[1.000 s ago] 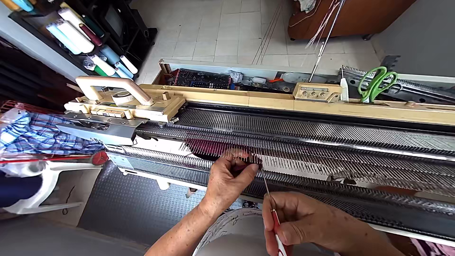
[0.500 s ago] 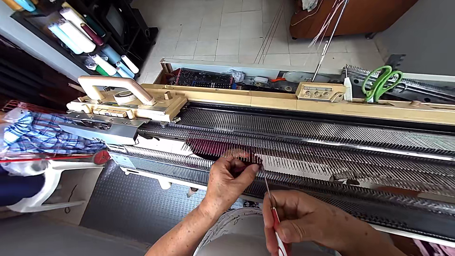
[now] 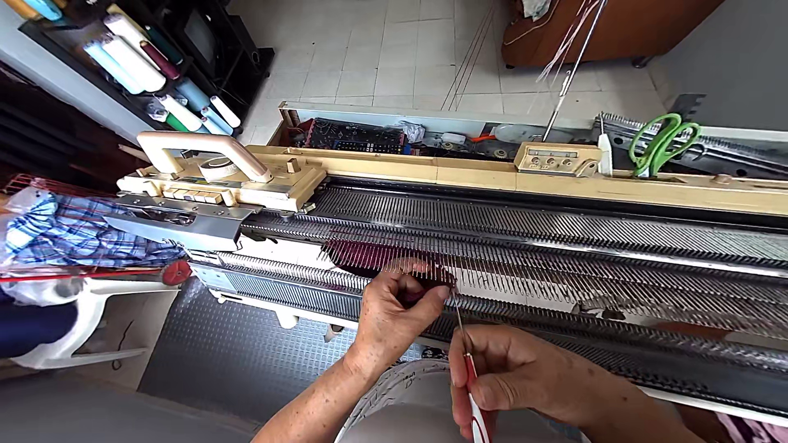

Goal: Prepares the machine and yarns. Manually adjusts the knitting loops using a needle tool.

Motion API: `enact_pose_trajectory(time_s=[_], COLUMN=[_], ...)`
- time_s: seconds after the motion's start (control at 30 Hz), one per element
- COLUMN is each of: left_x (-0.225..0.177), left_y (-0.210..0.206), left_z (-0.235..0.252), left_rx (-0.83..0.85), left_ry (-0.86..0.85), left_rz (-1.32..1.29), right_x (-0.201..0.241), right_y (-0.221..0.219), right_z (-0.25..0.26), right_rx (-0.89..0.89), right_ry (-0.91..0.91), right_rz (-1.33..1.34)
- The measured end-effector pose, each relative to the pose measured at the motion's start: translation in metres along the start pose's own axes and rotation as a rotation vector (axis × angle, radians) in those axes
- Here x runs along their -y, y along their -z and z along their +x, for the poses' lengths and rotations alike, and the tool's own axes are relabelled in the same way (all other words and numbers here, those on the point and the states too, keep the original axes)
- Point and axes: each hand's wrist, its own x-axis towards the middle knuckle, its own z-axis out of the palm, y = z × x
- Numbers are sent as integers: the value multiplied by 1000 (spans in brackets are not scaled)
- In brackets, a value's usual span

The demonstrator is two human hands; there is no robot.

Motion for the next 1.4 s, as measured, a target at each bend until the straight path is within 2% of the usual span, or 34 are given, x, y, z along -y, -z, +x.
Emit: enact_pose_trajectory(time_s=[0.1, 0.3, 0.43, 0.6, 0.77, 0.93, 1.13, 1.3, 1.4], left_x=[0, 1, -2, 1, 6, 5, 8, 14, 11], left_y=[0, 8, 6, 6, 15, 14, 14, 23, 23], left_z=[-1, 1, 1, 1, 4, 5, 5, 9, 8], left_rx=[-9, 26, 13, 6, 46, 37, 13, 71, 58], left_ry=[-18, 10, 12, -20, 14, 13, -7, -7, -2], left_rz=[13, 8, 32, 17, 5, -1, 16, -12, -18], right_x=[7, -9, -5, 5, -7, -3, 10, -9, -5], right_y=[-9, 21, 7, -7, 20, 2, -14, 22, 8], right_z=[-7, 24, 11, -2, 25, 11, -1, 31, 21], right_rx=[15, -74, -24, 5, -86, -18, 17, -67, -33], right_ry=[-30, -56, 1, -23, -65, -5, -63, -66, -21], right_rz=[4, 30, 7, -15, 22, -10, 5, 31, 12])
